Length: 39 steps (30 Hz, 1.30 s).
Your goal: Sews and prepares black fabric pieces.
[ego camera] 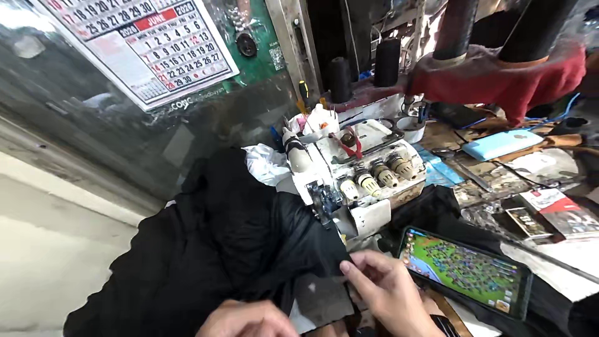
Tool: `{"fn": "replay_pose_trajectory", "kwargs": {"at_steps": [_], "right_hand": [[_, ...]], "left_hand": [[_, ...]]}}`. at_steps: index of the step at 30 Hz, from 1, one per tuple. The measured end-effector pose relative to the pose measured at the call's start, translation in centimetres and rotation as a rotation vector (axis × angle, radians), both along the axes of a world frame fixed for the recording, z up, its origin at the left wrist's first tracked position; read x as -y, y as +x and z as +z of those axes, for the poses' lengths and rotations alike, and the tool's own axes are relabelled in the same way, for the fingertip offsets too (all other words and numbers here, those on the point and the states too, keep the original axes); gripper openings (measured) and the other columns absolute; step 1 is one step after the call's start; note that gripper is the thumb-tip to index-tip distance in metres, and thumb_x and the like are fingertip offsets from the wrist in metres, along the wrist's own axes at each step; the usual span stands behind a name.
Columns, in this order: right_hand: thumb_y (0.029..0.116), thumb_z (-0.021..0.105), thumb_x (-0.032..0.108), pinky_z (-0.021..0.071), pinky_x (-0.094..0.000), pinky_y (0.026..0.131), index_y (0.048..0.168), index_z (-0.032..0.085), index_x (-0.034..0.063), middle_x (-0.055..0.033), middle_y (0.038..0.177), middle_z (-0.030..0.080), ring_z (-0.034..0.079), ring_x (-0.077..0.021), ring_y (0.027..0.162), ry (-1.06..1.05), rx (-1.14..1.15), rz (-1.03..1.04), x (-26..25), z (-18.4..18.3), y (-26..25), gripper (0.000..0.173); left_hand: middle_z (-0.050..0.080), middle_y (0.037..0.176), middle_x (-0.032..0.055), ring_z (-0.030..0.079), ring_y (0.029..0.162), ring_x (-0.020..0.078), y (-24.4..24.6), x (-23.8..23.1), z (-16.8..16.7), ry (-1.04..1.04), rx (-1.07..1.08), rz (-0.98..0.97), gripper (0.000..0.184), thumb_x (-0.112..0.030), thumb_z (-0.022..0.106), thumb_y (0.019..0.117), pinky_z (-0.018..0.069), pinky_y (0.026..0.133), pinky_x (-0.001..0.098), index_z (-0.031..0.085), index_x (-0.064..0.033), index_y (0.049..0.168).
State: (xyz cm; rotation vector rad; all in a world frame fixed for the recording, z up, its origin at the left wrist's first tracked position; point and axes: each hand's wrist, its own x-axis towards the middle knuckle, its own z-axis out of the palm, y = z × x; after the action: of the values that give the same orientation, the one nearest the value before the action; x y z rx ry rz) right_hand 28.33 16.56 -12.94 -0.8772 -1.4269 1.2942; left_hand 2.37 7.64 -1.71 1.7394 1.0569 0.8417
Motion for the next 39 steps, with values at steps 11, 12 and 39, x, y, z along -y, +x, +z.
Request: {"fn": "replay_pose_trajectory", "kwargs": {"at_steps": [11,12,39], "right_hand": [[0.0967,0.070,0.036,0.0577,-0.0370,0.047,0.063,0.057,0.0105,-0.0046,0.056,0.058,0.062,-0.0194,0.048,-0.108,0.002,-0.220,-3.4,0.8,-4.0,0.044],[0.0965,0.069,0.035,0.0588,-0.0376,0.048,0.062,0.056,0.0107,-0.0047,0.056,0.058,0.063,-0.0198,0.048,-0.108,0.003,-0.231,-3.7,0.9,-4.2,0.044],[0.0968,0.069,0.016,0.0592,-0.0333,0.065,0.118,0.066,0.0093,-0.0012,0.087,0.068,0.065,-0.0119,0.073,0.263,-0.026,-0.130,1.0,2.5,-0.8,0.023]], "left_hand": [[0.068,0.102,-0.0106,0.061,0.101,0.0101,4.8,-10.2,-7.0,0.749,-0.657,0.706,0.018,-0.036,0.064,0.0978,0.0504,0.088,0.0386,0.080,-0.0290,0.103],[0.066,0.110,-0.0087,0.059,0.107,0.0126,4.4,-10.5,-6.5,0.708,-0.664,0.716,0.020,-0.039,0.063,0.0982,0.0498,0.092,0.0410,0.079,-0.0302,0.105],[0.069,0.127,0.0079,0.070,0.068,0.0172,3.0,-1.8,-3.5,0.262,-0.193,0.165,0.032,-0.004,0.050,0.1028,0.0624,0.054,0.0351,0.068,-0.0074,0.130]]}}
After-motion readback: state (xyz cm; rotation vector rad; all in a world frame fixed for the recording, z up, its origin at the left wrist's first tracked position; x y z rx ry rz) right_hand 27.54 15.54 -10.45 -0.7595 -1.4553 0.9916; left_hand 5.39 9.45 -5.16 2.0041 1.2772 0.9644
